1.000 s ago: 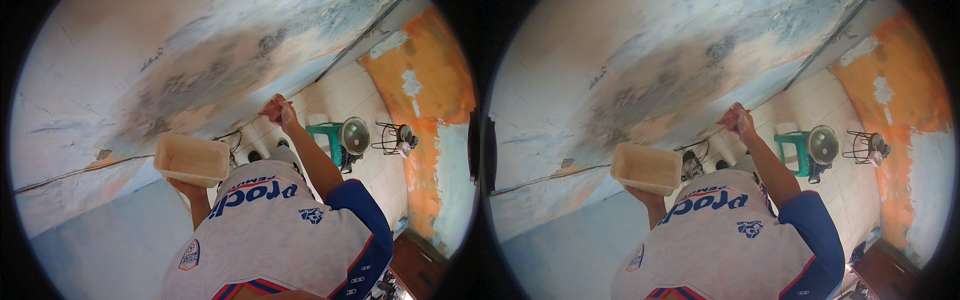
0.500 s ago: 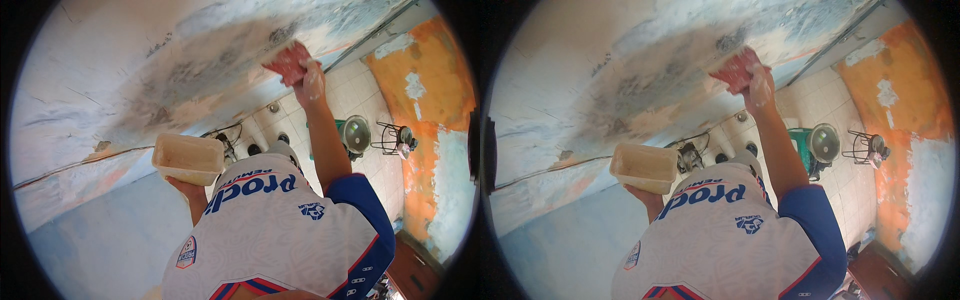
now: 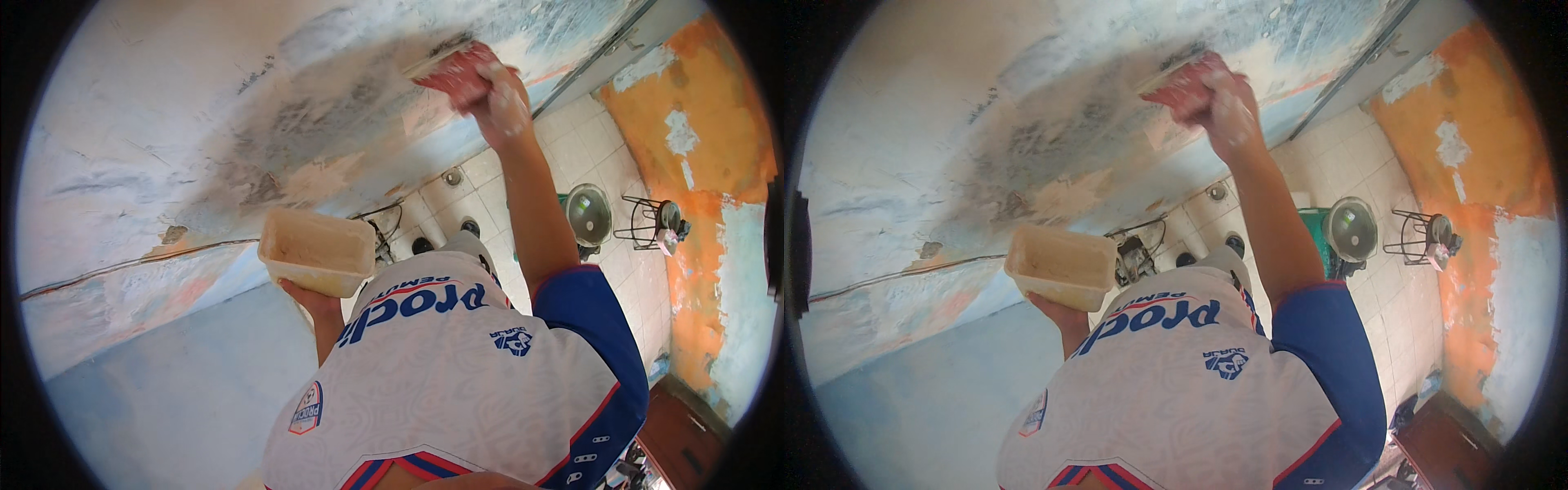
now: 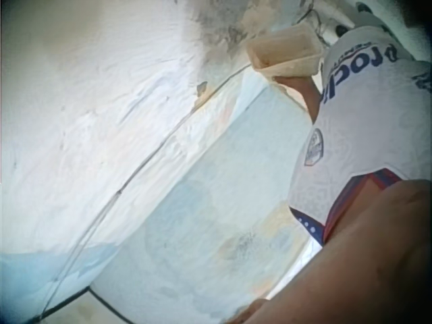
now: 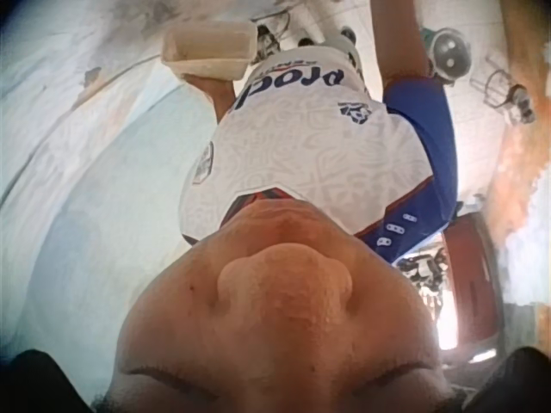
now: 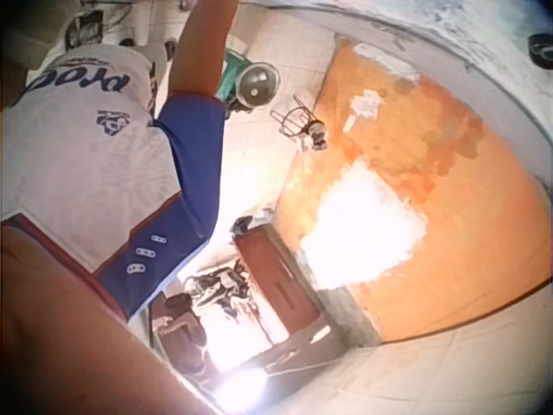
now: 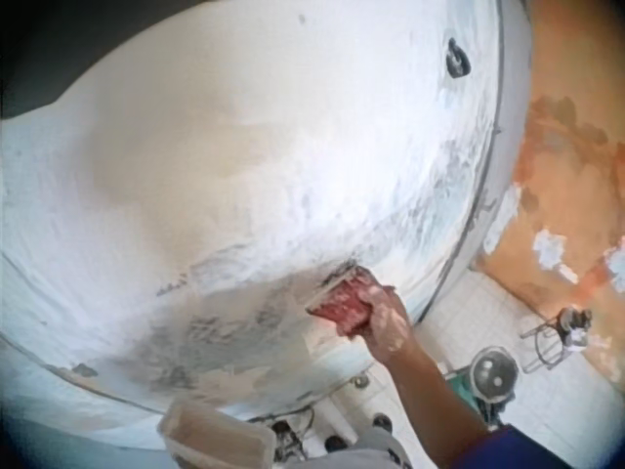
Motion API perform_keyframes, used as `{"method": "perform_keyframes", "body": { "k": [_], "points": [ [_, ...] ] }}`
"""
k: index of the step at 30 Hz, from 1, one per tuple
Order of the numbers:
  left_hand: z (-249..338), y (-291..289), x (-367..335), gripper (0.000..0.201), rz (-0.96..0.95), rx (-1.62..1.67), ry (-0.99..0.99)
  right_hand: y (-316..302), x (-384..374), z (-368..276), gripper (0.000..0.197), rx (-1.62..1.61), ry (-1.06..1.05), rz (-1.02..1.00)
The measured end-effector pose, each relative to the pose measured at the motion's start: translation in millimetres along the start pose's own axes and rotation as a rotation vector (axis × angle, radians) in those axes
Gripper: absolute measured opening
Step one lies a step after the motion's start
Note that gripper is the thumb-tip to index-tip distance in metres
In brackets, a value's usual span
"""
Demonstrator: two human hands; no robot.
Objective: The person applies patching compound to a ceiling and wall using a putty knife, repeatedly scooping material from a plastic container and smoothing it over damaged areas.
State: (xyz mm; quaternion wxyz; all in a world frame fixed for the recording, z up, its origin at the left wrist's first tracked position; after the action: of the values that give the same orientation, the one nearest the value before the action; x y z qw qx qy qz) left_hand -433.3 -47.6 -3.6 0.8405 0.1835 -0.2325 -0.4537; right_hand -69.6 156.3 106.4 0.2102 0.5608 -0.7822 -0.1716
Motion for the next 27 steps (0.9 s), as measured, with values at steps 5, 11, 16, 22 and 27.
{"method": "perform_keyframes", "body": {
  "k": [5,11,16,22,27],
  "points": [
    [-0.9,-10.0,-0.1,0.088,0.037,0.057,0.013,-83.5,4.4,115.6,0.033,0.211,0.276,0.17],
    [-1.9,-25.2,-1.0,0.089,0.04,0.067,0.0,-26.1,-41.3,98.5,0.031,0.094,0.089,0.231],
    [5.2,-24.1,10.4,0.087,0.051,0.037,0.008,-10.8,1.5,9.2,0.029,-0.11,0.019,0.051],
    [8.5,-18.8,12.1,0.087,0.046,0.103,-0.008,-94.8,-6.7,203.6,0.021,0.073,0.345,0.18],
    [6.2,-27.5,12.8,0.088,0.083,0.024,-0.012,-32.5,-44.2,122.4,0.042,0.1,0.068,0.172]
  ]
}}
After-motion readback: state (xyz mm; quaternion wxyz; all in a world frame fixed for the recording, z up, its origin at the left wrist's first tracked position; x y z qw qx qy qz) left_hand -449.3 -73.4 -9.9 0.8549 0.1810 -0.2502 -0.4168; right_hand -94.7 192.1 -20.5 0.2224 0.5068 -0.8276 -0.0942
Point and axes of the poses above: each hand's wrist, its own x-axis away from the middle knuckle, its own y-axis out of the palm, z = x × y, the point moved 5 cm from there along -x, towards the middle knuckle, and after that the axes turned 10 degrees about z, right-handed, at the moved point
